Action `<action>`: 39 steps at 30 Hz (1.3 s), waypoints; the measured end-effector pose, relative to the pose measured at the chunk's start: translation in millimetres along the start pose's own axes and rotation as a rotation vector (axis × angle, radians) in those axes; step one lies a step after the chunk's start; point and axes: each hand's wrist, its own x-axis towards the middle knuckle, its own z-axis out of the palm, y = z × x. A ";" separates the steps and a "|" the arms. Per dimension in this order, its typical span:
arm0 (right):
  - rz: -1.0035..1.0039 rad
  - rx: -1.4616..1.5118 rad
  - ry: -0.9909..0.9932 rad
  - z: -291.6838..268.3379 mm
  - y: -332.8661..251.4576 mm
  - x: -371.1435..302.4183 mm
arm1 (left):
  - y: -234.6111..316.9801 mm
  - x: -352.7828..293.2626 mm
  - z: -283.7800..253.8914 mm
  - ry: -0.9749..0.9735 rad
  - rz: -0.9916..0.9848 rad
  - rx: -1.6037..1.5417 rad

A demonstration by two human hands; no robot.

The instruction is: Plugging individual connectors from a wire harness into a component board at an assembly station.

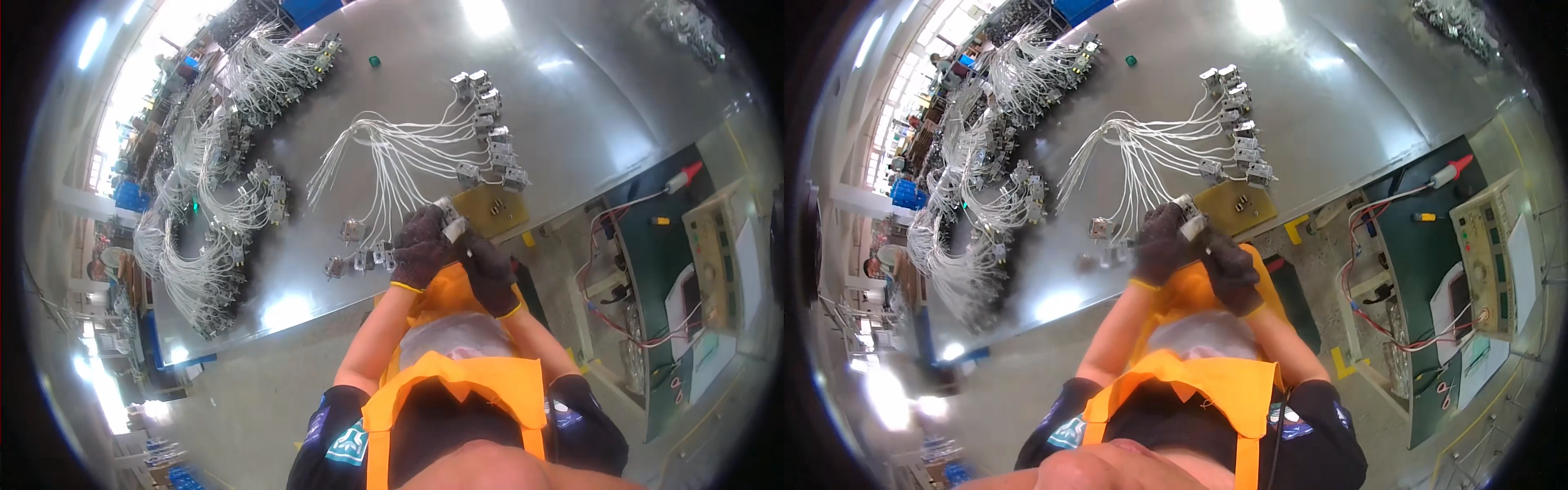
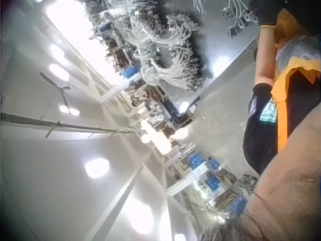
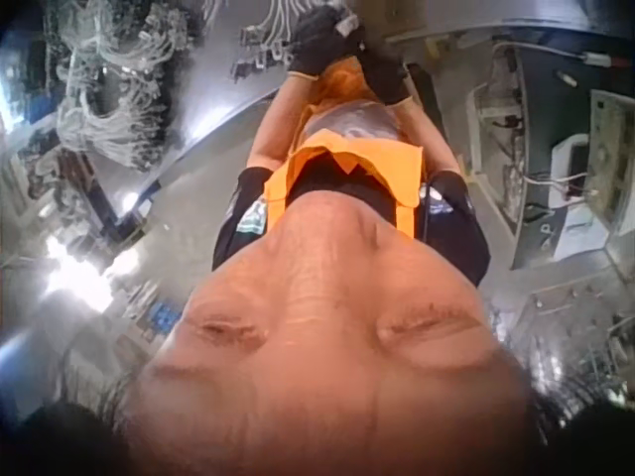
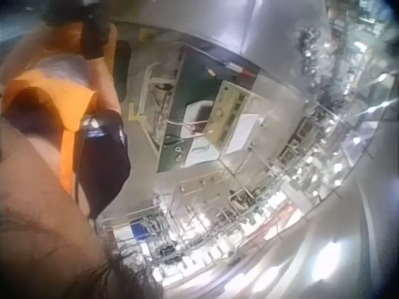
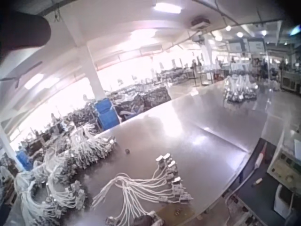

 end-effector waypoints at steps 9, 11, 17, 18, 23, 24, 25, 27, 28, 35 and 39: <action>0.439 0.354 -0.247 -16.6 -1.3 1.5 | -6.3 -2.9 10.3 0.050 0.027 0.069; 0.556 0.598 -0.186 -5.2 3.2 -6.2 | -10.5 -1.7 12.1 0.082 0.138 0.052; 1.151 1.346 -0.029 2.7 -10.6 -8.6 | -30.3 -0.8 0.6 0.009 0.324 0.109; 1.169 1.280 -0.016 -1.4 -16.8 -7.4 | -33.8 -1.5 -1.7 -0.140 0.199 -0.017; 0.987 1.078 -0.122 -18.5 -19.8 14.1 | -38.0 -5.0 -0.2 -0.162 -0.089 -0.565; 0.805 1.022 -0.143 -17.5 -12.0 21.0 | -36.5 -7.2 1.7 -0.163 -0.087 -0.566; 0.876 0.963 -0.145 -15.1 -2.0 27.9 | -34.8 -8.1 3.7 -0.123 -0.167 -0.648; 0.435 0.778 0.066 -11.4 23.6 41.4 | -30.6 -8.1 10.7 -0.084 -0.244 -0.730; 0.436 0.626 0.090 -10.1 36.0 46.1 | -28.0 -7.4 15.9 -0.021 -0.102 -0.478; 0.714 0.685 -0.078 -19.5 53.8 33.4 | -20.7 -9.0 32.1 0.102 0.070 -0.065; 0.695 0.721 -0.129 -21.4 39.5 32.0 | -25.5 -13.0 34.4 0.144 0.120 0.079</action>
